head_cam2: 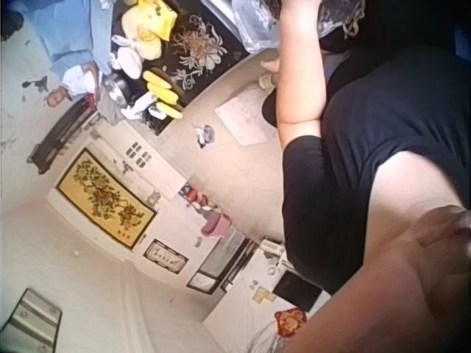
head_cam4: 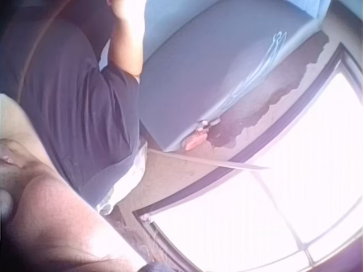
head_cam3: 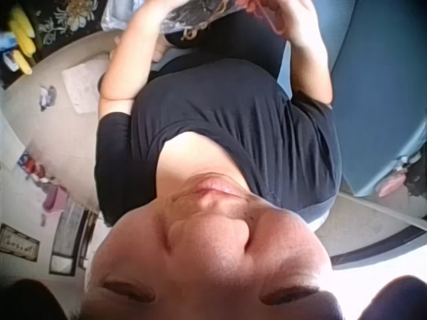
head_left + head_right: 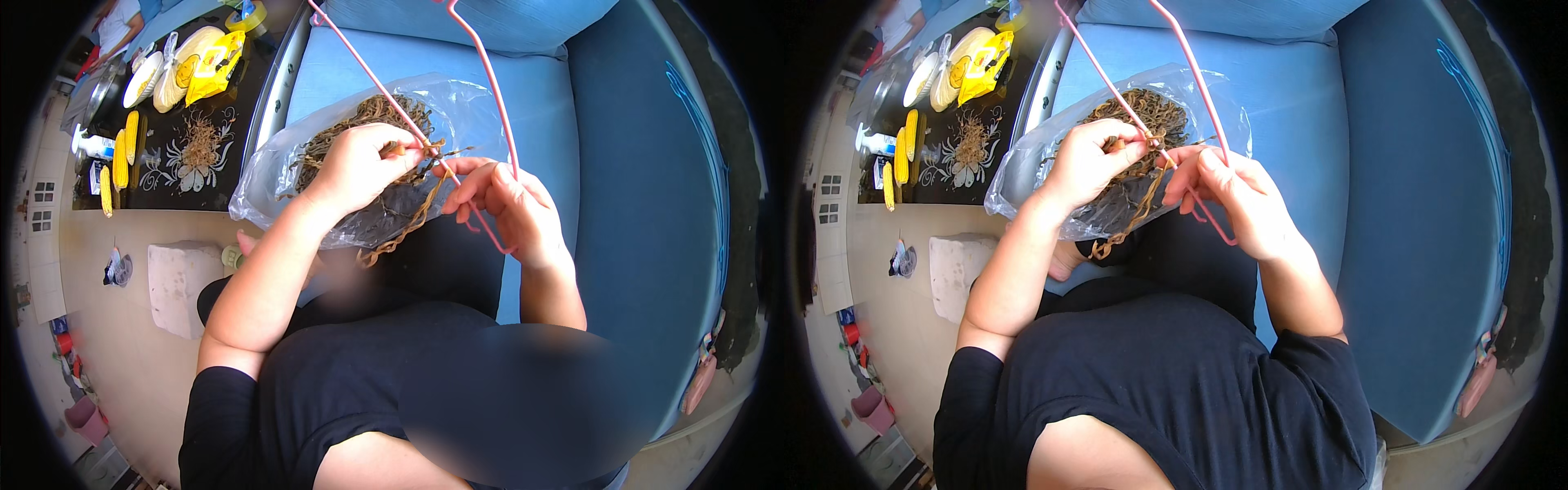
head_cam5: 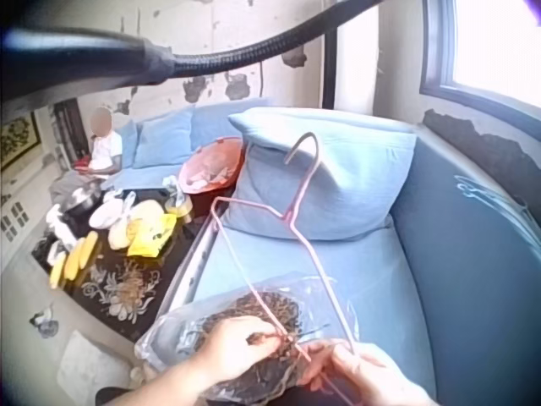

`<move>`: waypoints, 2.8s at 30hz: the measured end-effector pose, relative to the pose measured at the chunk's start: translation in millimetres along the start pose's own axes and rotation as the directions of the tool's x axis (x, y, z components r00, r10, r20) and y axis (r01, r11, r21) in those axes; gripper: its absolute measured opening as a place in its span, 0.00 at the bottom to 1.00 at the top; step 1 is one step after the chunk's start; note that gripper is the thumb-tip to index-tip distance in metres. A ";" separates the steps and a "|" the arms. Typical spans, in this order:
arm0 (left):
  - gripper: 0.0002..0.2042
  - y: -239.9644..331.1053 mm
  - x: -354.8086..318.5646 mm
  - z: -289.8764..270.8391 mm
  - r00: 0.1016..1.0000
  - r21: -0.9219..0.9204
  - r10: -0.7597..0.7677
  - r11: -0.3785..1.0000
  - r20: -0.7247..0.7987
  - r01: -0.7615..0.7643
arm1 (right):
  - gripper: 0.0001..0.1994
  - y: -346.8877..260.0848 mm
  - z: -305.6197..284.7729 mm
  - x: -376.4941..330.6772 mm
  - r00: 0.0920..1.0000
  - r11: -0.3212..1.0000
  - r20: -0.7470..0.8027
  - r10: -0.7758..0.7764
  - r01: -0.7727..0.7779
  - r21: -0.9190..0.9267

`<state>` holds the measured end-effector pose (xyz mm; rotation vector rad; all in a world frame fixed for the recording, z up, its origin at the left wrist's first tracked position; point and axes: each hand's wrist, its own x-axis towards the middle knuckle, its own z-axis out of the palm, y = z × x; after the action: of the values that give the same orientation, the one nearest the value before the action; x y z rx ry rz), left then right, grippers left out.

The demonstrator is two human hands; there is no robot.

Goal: The person sits on a sofa and threads dried plant material onto a pink clothes hanger. They then place the hanger aside, stand up, walk to a washing machine, and put a black garment into a bucket.

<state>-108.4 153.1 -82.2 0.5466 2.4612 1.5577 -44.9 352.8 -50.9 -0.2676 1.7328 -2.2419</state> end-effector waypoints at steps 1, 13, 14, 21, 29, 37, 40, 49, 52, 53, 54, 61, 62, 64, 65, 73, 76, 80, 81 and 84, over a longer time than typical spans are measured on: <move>0.06 2.5 0.6 -2.6 0.998 0.022 -0.031 0.999 0.047 0.030 | 0.21 1.1 -1.5 0.7 1.000 1.000 0.010 0.006 -0.006 0.006; 0.12 13.5 -0.7 -19.1 0.999 0.309 0.044 0.950 0.028 -0.051 | 0.20 5.5 -10.0 3.0 0.997 0.996 -0.030 -0.073 0.071 -0.057; 0.13 9.7 -0.2 -17.5 0.998 0.326 0.060 0.943 0.011 -0.061 | 0.20 3.1 -9.0 1.7 0.996 0.996 -0.024 -0.080 0.079 -0.040; 0.14 18.1 4.2 -3.8 0.906 0.244 0.407 0.896 -0.114 -0.372 | 0.21 -3.3 -3.7 -3.6 0.993 0.993 -0.006 -0.118 0.118 0.000; 0.02 19.0 6.8 -1.5 0.949 -0.051 0.275 0.957 -0.151 -0.285 | 0.21 -5.0 4.2 2.1 0.992 0.992 0.028 -0.125 0.124 0.020; 0.01 10.9 3.1 1.4 0.880 -0.056 0.340 0.924 -0.332 -0.378 | 0.23 -1.7 6.3 3.7 0.982 0.948 0.031 -0.184 0.169 0.269; 0.03 -6.8 4.5 3.7 0.870 -0.278 0.257 0.876 -0.421 -0.394 | 0.23 -3.3 1.8 2.9 0.967 0.909 -0.029 -0.254 0.248 0.336; 0.05 -7.8 0.4 -7.9 0.994 0.102 0.055 0.994 -0.100 -0.044 | 0.23 -1.4 -3.6 3.8 0.981 0.951 -0.045 -0.186 0.192 0.242; 0.10 5.5 -2.2 -5.1 0.975 -0.050 0.211 0.976 -0.071 -0.214 | 0.23 -2.3 2.8 5.0 0.987 0.965 -0.012 -0.162 0.161 0.206; 0.10 10.9 -3.0 -4.8 0.956 -0.036 0.292 0.955 -0.041 -0.293 | 0.22 0.6 2.5 5.1 0.986 0.959 0.027 -0.164 0.153 0.238; 0.10 14.7 -4.2 -5.1 0.929 -0.025 0.370 0.929 -0.009 -0.370 | 0.22 0.5 5.0 4.3 0.988 0.960 0.022 -0.153 0.143 0.242; 0.05 21.1 -9.9 -4.0 0.887 0.200 0.427 0.898 -0.177 -0.392 | 0.22 0.5 7.4 2.0 0.994 0.991 -0.001 -0.114 0.113 0.066; 0.05 23.8 -10.1 -3.9 0.862 0.230 0.461 0.880 -0.210 -0.415 | 0.21 -1.5 8.4 1.7 0.995 0.995 -0.010 -0.095 0.095 0.042; 0.04 30.3 -11.0 -2.5 0.845 0.286 0.486 0.861 -0.222 -0.420 | 0.22 -2.6 10.9 1.9 0.995 0.995 -0.026 -0.092 0.091 -0.042; 0.04 32.2 -10.8 -2.2 0.836 0.313 0.500 0.850 -0.226 -0.423 | 0.22 -2.0 13.4 2.7 0.994 0.989 -0.034 -0.109 0.105 -0.103; 0.06 39.8 -10.5 -3.9 0.780 0.035 0.517 0.840 -0.353 -0.541 | 0.22 1.9 19.2 5.2 0.994 0.992 0.055 0.096 -0.091 -0.089; 0.05 44.7 -10.4 -16.6 0.662 -0.089 0.537 0.738 -0.523 -0.669 | 0.21 2.8 14.7 5.1 0.997 0.993 -0.019 0.078 -0.079 -0.089; 0.06 44.0 -23.1 -27.1 0.744 -0.301 0.472 0.707 -0.472 -0.640 | 0.21 -0.9 3.4 5.7 0.980 0.998 -0.191 -0.061 0.054 -0.039; 0.07 42.8 -26.9 -21.6 0.810 -0.346 0.406 0.754 -0.424 -0.559 | 0.21 -2.4 2.3 6.8 0.973 0.996 -0.214 -0.086 0.080 -0.039; 0.17 30.1 -22.3 0.1 0.933 -0.211 0.224 0.934 -0.283 -0.288 | 0.21 -4.3 7.3 8.8 0.968 0.992 -0.220 -0.122 0.122 -0.015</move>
<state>-81.7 155.9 -56.2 0.6861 2.3872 2.1297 -51.4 344.1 -45.2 -0.1323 1.8745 -2.4394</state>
